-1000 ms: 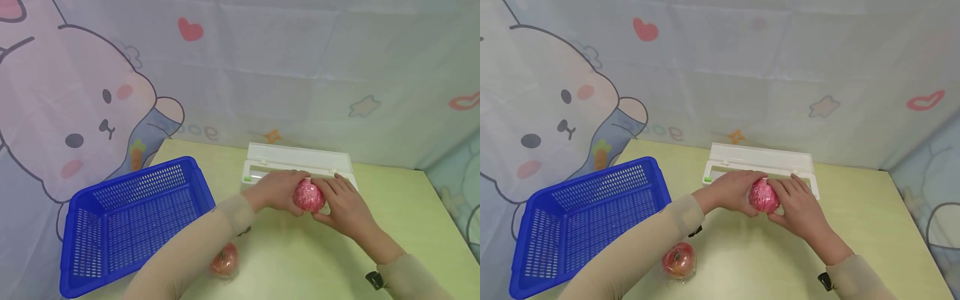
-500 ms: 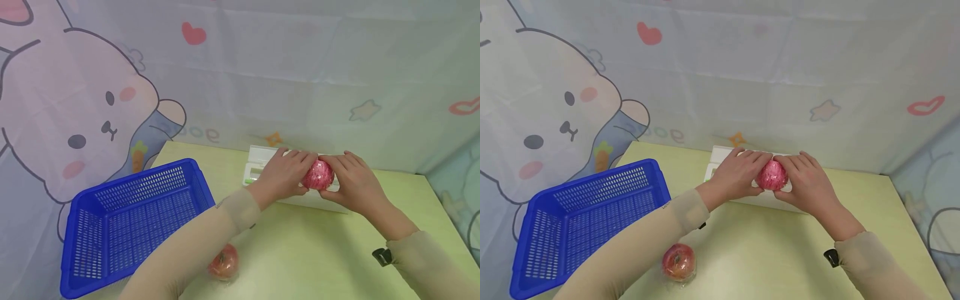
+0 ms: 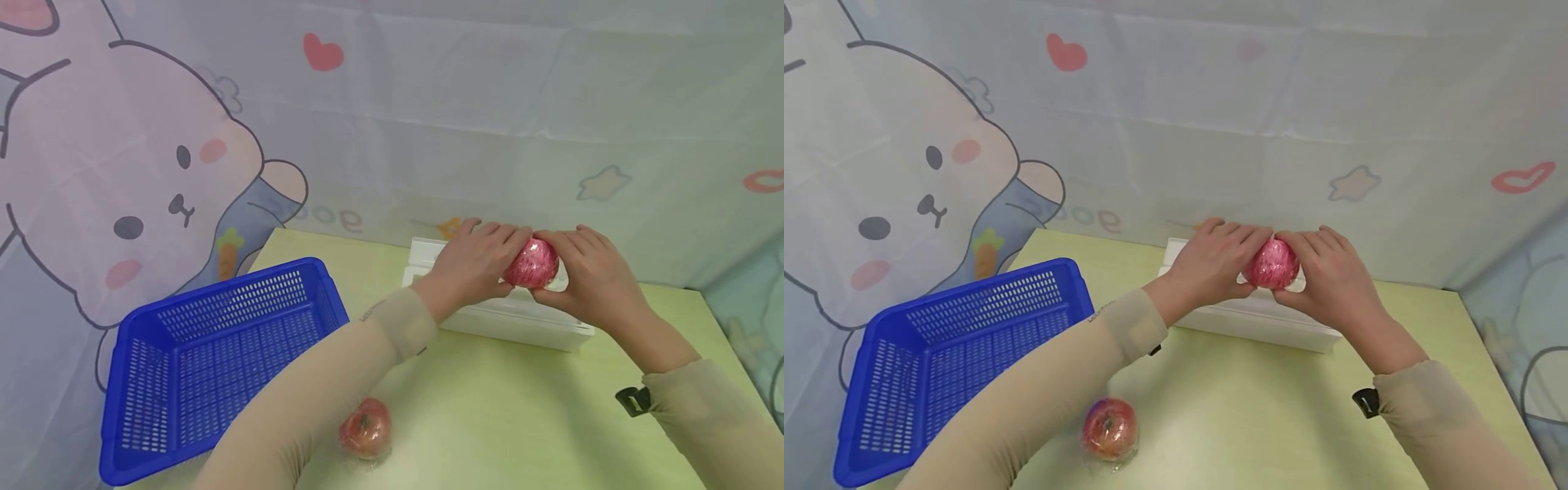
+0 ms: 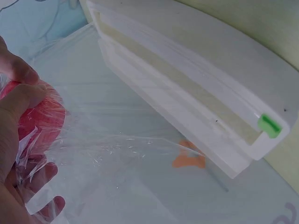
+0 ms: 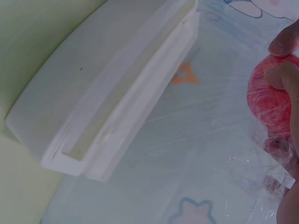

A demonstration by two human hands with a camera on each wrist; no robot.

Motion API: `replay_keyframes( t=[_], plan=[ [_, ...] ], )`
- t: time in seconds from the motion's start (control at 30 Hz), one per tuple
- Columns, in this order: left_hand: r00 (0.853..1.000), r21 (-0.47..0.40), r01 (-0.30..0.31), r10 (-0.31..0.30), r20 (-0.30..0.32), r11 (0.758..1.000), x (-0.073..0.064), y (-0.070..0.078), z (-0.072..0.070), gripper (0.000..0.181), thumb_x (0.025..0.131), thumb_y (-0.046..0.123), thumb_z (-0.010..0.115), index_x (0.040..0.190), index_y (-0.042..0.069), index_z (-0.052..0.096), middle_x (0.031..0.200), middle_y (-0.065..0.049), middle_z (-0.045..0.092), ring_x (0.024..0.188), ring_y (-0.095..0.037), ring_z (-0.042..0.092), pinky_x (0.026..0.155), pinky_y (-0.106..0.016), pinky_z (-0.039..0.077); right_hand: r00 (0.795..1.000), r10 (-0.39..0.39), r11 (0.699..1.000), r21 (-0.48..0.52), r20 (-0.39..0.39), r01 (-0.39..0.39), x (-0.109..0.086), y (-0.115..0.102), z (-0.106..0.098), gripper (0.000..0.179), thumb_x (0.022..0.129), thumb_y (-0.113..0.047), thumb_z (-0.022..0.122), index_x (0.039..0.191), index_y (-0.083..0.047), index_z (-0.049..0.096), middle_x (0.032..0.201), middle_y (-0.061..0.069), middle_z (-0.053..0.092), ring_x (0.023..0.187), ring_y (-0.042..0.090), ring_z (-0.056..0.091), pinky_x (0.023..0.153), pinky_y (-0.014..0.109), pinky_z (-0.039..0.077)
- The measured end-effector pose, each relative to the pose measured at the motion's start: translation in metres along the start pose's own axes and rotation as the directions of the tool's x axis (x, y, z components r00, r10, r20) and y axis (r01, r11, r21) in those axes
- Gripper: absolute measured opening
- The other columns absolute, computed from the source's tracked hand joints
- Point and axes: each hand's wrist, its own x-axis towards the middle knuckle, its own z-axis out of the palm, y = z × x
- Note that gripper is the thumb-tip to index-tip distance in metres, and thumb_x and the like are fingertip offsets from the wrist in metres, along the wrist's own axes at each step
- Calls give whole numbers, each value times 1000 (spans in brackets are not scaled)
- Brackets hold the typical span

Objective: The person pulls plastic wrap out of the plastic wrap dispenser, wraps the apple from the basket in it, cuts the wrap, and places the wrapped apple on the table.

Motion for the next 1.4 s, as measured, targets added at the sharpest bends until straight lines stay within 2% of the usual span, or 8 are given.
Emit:
replay_keyframes(
  t=[0.3,0.47,0.6,0.77,1.0,1.13,1.33,1.4],
  plan=[
    [999,6,-7,7,33,1000,3,-2,-11,81,92,60,76,155,22,42,150,7,58,135,-13,58,115,-41,41,1000,-5,1000,-11,-16,5,2,-1,-10,85,63,-17,98,136,2,60,114,25,70,109,48,64,113,67,43],
    [999,-12,-17,17,29,1000,0,-1,-14,81,92,59,77,155,22,43,150,7,58,134,-14,58,116,-41,41,1000,-4,1000,-3,-18,3,1,-3,-11,84,63,-17,98,135,1,61,114,24,70,109,47,64,114,67,43],
    [999,-18,-48,48,18,999,-10,4,-15,81,91,59,78,155,21,45,148,7,61,133,-14,60,115,-42,42,999,-32,999,10,-23,32,-7,-8,-12,82,61,-19,97,133,1,63,112,23,72,105,46,67,108,70,46],
    [996,18,-83,82,34,996,-31,21,-8,79,90,62,76,152,21,48,140,7,63,127,-13,63,114,-43,43,998,-63,997,36,-2,63,-30,-24,-9,82,60,-24,94,131,2,62,112,21,71,102,44,68,100,72,49],
    [989,13,-104,102,110,994,-65,46,19,81,89,69,74,150,23,49,138,9,62,125,-11,62,115,-42,43,995,-93,992,87,26,90,-69,-47,22,83,59,-24,93,126,7,58,117,18,65,103,37,64,89,57,56],
    [984,6,-89,87,158,996,-78,58,41,79,90,72,71,150,25,50,137,10,62,124,-9,63,113,-39,44,992,-123,989,82,13,121,-90,-54,47,83,57,-22,95,125,8,58,118,20,64,108,37,63,92,54,55],
    [983,-53,-8,17,183,999,-89,74,72,72,95,73,63,148,24,53,135,8,63,124,-10,64,108,-37,47,985,-170,984,61,-13,170,-109,-56,81,85,55,-20,96,126,10,59,119,23,63,108,39,63,94,49,52],
    [978,-91,33,-14,209,995,-91,78,78,70,96,69,66,147,23,53,137,8,63,126,-10,63,108,-37,47,985,-170,984,51,0,170,-112,-56,90,88,55,-22,98,127,10,58,120,24,63,107,39,63,94,50,52]
  ],
)
